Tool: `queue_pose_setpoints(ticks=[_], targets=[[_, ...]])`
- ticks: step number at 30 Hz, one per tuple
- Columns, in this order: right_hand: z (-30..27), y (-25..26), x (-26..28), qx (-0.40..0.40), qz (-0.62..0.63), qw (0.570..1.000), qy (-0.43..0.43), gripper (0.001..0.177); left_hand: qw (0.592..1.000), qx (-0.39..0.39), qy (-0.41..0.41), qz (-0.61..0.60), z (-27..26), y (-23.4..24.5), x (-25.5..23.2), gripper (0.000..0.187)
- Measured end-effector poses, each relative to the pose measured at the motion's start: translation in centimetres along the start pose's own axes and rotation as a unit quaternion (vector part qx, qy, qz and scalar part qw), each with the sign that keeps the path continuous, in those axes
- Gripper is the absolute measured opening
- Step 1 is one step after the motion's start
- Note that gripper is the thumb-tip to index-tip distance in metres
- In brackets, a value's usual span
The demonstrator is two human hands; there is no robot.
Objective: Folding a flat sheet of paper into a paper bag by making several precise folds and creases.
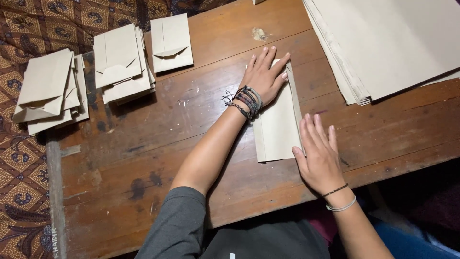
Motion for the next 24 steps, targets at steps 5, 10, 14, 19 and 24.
queue_pose_setpoints(ticks=[5, 10, 14, 19, 24], targets=[[0.2, -0.7, 0.7, 0.020, -0.073, 0.997, 0.022, 0.063, 1.000, 0.011, -0.026, 0.006, -0.5, 0.7, -0.7, 0.072], [0.1, -1.1, 0.8, 0.038, -0.079, 0.995, 0.040, 0.061, 0.996, 0.009, -0.046, 0.072, -0.5, -0.4, -0.9, 0.078], [-0.5, -0.8, 0.7, 0.059, -0.056, 0.996, 0.038, 0.059, 0.996, 0.017, -0.041, 0.081, -0.3, -0.9, -0.7, 0.076], [-1.8, -0.5, 0.8, 0.068, -0.060, 0.995, 0.043, 0.059, 0.995, 0.004, -0.042, 0.087, -0.2, -1.3, -0.5, 0.076], [-3.3, -0.4, 1.3, 0.077, -0.059, 0.994, 0.042, 0.061, 0.995, 0.012, -0.042, 0.089, -0.2, -0.9, -0.7, 0.071]])
Point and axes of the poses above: each hand's wrist, its own z-axis towards the middle knuckle, its own y-axis out of the back of the hand, x = y × z, the point moved 10 cm from there along z, towards the middle knuckle, and after that the axes turned 11 degrees about z, right-handed, at the moved point
